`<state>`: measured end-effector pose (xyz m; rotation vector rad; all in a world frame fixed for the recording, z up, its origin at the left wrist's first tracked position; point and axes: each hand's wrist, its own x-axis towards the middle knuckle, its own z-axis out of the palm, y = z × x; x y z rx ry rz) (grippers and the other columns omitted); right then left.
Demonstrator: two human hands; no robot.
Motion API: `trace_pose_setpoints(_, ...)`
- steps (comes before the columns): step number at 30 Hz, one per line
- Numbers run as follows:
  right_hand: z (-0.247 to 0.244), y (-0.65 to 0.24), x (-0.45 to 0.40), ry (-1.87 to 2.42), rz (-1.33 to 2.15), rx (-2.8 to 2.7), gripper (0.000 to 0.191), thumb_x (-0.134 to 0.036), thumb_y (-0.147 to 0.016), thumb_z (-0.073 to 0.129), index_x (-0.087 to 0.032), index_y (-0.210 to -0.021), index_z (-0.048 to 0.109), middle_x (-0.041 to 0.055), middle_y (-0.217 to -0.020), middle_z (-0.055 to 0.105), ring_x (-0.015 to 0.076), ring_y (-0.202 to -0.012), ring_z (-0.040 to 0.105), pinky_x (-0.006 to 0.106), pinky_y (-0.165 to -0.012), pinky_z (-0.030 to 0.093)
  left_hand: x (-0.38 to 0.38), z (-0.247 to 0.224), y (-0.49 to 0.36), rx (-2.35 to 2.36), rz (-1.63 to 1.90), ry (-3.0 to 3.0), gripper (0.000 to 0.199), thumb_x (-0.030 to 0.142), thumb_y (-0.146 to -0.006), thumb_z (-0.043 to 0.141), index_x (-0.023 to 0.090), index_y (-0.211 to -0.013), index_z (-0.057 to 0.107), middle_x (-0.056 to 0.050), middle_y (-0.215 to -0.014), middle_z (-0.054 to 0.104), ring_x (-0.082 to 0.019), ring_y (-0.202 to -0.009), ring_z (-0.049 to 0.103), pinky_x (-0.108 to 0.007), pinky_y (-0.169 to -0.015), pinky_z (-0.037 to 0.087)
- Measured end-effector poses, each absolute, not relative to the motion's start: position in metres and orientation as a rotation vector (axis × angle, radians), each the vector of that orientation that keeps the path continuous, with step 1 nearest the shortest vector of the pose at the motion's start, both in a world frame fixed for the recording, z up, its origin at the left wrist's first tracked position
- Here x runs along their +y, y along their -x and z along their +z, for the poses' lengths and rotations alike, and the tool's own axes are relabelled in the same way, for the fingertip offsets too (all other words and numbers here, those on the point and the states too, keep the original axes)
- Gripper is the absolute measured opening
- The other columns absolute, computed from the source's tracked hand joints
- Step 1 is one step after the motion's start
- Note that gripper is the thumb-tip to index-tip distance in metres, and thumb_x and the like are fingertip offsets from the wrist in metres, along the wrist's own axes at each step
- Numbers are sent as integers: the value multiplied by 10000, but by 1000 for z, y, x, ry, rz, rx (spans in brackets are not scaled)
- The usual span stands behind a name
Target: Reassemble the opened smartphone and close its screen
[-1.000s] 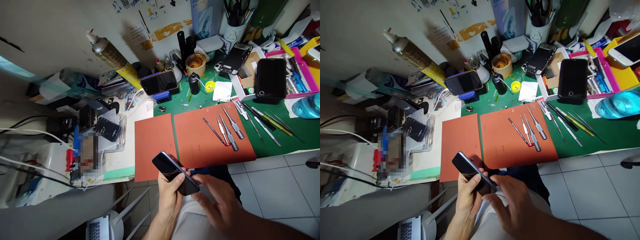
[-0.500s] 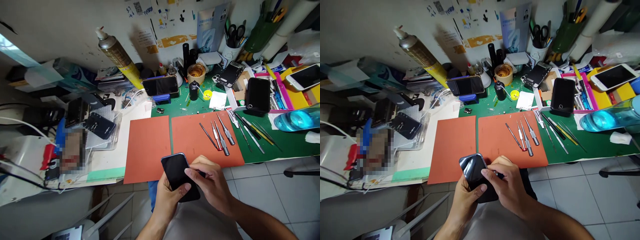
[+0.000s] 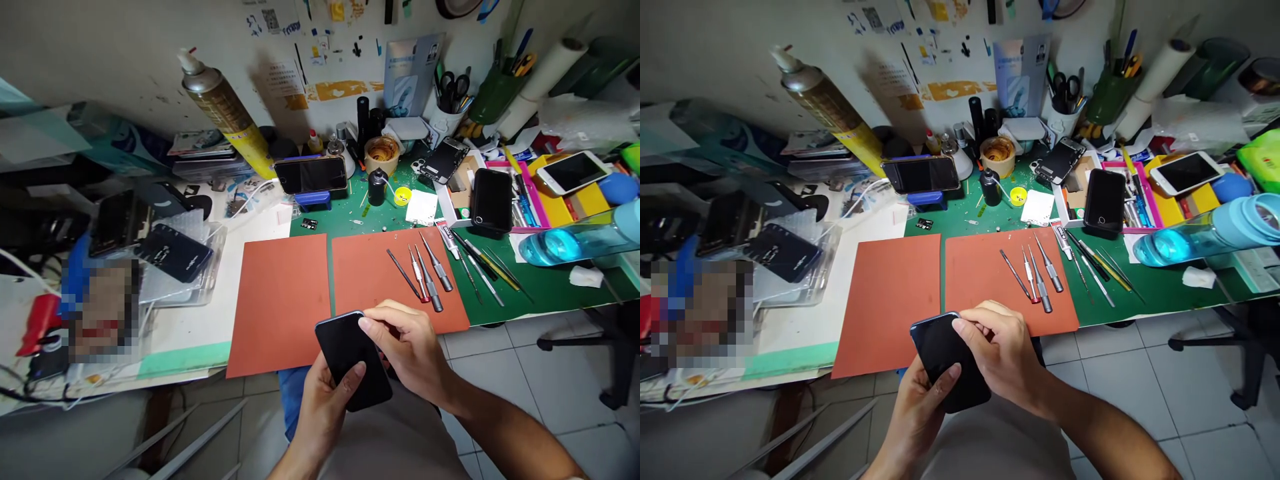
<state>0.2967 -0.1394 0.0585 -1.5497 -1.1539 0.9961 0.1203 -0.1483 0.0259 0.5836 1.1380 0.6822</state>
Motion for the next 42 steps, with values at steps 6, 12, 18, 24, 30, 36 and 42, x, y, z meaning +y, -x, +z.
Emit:
trace_pose_setpoints(6,48,-297,-145,1510,1146,-819,295,-436,-1027,663,-207,-885,781,28,-805,670,158,-690,621,270,-585,507,-153,28,-122,921,696,-513,457,448,-876,886,214,-1258,798,-161,-1134,843,-344,-970,835,-448,-887,669)
trace_pose_setpoints(12,35,-326,-147,1469,1107,-913,395,-472,-993,760,-236,-1306,710,98,-1164,785,253,-1101,756,401,-960,637,-140,35,-106,905,536,-817,420,518,-1032,669,198,-1265,811,-149,-1012,838,-301,-840,815,-402,-847,650)
trace_pose_setpoints(18,55,-351,-133,1349,1074,-1726,217,-332,-1025,749,-267,-1230,775,74,-1125,755,220,-1021,737,381,-911,624,-110,59,-94,904,417,-1346,321,359,-1030,671,281,-1300,825,-54,-932,816,-238,-812,733,-278,-780,600)
trace_pose_setpoints(24,50,-346,-138,1325,1011,-1794,237,-280,-1103,603,-238,-1241,791,79,-1032,697,199,-914,705,347,-780,614,-109,65,-89,933,506,-1229,288,251,-927,769,291,-1193,872,-54,-1009,866,-288,-896,800,-321,-842,633)
trace_pose_setpoints(30,53,-337,-141,1327,1073,-1794,189,-304,-1082,652,-236,-1093,828,57,-970,641,176,-837,650,318,-703,555,-109,67,-90,938,565,-1057,316,160,-782,881,313,-1058,898,-60,-929,864,-280,-739,787,-299,-717,615)
trace_pose_setpoints(36,55,-335,-143,1345,1123,-1723,169,-265,-1069,669,-223,-1052,832,47,-957,635,166,-812,633,311,-688,522,-109,69,-92,934,512,-1247,303,248,-902,780,323,-1179,875,-69,-966,866,-280,-754,798,-291,-722,600)
trace_pose_setpoints(42,55,-334,-147,1382,1073,-1690,141,-243,-1057,685,-229,-1055,825,45,-962,631,166,-819,625,312,-698,516,-110,67,-90,948,497,-1304,306,335,-922,780,294,-1213,866,-86,-1023,867,-325,-920,828,-328,-832,622)
